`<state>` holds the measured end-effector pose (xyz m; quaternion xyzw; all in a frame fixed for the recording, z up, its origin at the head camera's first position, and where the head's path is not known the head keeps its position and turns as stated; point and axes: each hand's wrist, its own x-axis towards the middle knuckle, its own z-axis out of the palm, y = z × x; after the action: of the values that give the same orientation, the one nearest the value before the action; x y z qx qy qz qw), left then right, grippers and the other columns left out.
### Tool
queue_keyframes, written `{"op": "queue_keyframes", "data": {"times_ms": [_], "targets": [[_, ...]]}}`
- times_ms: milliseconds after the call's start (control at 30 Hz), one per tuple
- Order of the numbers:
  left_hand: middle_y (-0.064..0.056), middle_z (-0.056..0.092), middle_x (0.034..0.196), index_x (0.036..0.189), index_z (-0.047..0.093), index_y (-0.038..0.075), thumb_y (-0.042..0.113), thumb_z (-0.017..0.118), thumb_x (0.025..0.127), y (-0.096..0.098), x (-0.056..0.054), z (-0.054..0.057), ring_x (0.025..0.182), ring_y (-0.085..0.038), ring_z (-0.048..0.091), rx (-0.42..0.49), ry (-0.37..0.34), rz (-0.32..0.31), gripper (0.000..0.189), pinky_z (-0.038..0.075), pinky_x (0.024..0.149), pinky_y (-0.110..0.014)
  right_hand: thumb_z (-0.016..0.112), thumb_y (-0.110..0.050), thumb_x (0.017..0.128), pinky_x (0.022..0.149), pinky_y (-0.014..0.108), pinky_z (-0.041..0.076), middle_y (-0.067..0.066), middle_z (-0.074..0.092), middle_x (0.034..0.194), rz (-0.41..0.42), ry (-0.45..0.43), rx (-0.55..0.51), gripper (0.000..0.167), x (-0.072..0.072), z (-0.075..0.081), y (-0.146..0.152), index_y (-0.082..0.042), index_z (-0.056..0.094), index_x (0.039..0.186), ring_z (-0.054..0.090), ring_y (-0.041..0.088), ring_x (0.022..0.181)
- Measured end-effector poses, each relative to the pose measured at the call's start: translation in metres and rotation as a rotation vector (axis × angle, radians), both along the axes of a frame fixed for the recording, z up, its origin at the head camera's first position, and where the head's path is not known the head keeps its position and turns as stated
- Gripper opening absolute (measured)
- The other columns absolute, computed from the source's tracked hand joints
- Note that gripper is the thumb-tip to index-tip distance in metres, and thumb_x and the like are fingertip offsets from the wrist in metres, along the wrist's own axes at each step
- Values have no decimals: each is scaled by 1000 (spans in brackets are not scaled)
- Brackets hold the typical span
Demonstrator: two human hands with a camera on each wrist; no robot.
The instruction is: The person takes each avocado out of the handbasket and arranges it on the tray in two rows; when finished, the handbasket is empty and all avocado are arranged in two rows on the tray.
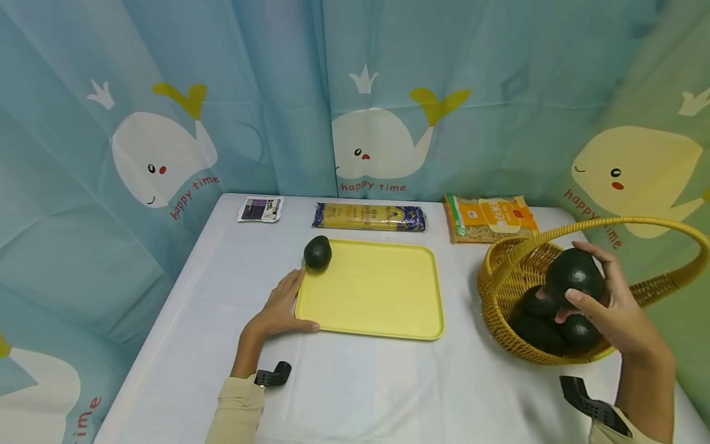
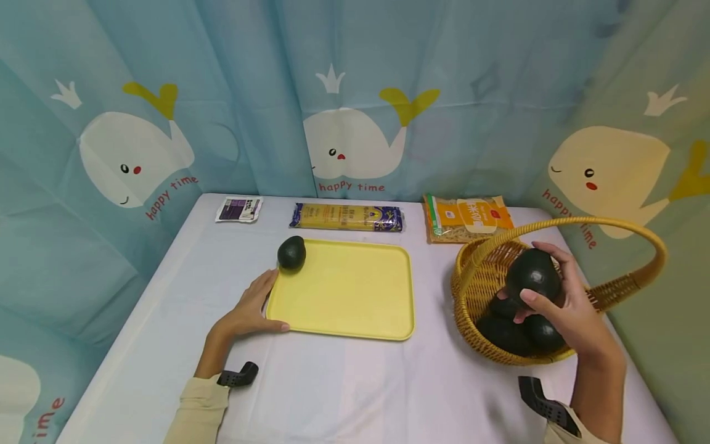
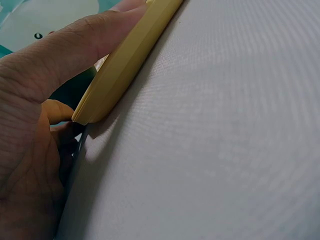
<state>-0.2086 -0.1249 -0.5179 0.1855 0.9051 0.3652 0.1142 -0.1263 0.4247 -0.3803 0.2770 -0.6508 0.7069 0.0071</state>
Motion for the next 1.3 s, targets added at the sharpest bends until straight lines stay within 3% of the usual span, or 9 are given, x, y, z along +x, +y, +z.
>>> {"op": "queue_keyframes", "data": {"times_ms": [100,200,333,433,533,700,933,1167,1300], "targets": [[-19,13,163,158,9,8,55,83,60,-1,0,0,151,-39,8,3,1,1,131,14,116,-65,28,21,92,45,40,48,23,65,108,94,28,-18,69,2,2,-5,4,-4,151,70,31,85],[-18,15,162,158,9,8,55,83,60,-2,0,-1,150,-38,9,5,11,1,131,14,116,-64,28,23,91,40,40,41,22,59,107,127,45,-20,68,5,6,-10,9,-6,148,66,30,76],[-16,19,161,158,10,10,55,83,60,-1,0,-3,149,-37,12,21,36,0,131,17,115,-64,35,27,86,38,36,38,12,50,115,-12,20,97,74,14,15,-18,6,5,151,60,24,62],[-16,20,161,158,11,10,56,83,60,0,-1,-4,149,-38,13,29,46,0,130,18,114,-65,41,30,82,38,35,36,10,42,122,-25,24,133,82,17,21,-22,5,6,151,56,22,55],[-17,17,161,158,10,9,55,83,60,0,-1,-2,150,-38,12,31,38,2,130,16,115,-65,47,33,75,44,29,44,12,38,131,19,58,143,91,17,27,-28,8,3,150,62,19,70],[-18,17,161,158,11,8,56,83,60,-1,-2,0,149,-39,12,31,41,0,130,17,115,-65,55,36,65,74,26,58,13,28,145,31,88,212,102,11,37,-40,11,3,150,58,15,115],[-18,16,162,158,10,9,54,83,60,0,0,1,150,-38,10,32,16,1,130,14,116,-65,58,32,70,74,27,58,10,26,147,5,39,344,101,4,42,-58,2,7,153,57,11,114],[-17,18,161,158,11,12,56,83,59,-1,-1,-4,150,-38,12,25,40,-6,130,15,115,-65,63,25,75,77,25,56,13,13,154,23,73,449,98,-12,36,-79,-1,9,153,46,12,121],[-18,20,160,158,12,11,55,83,59,0,-1,-4,149,-39,13,41,56,-10,130,17,114,-66,63,20,80,72,31,58,9,19,151,27,31,488,95,-21,31,-92,-8,10,154,53,12,114]]}}
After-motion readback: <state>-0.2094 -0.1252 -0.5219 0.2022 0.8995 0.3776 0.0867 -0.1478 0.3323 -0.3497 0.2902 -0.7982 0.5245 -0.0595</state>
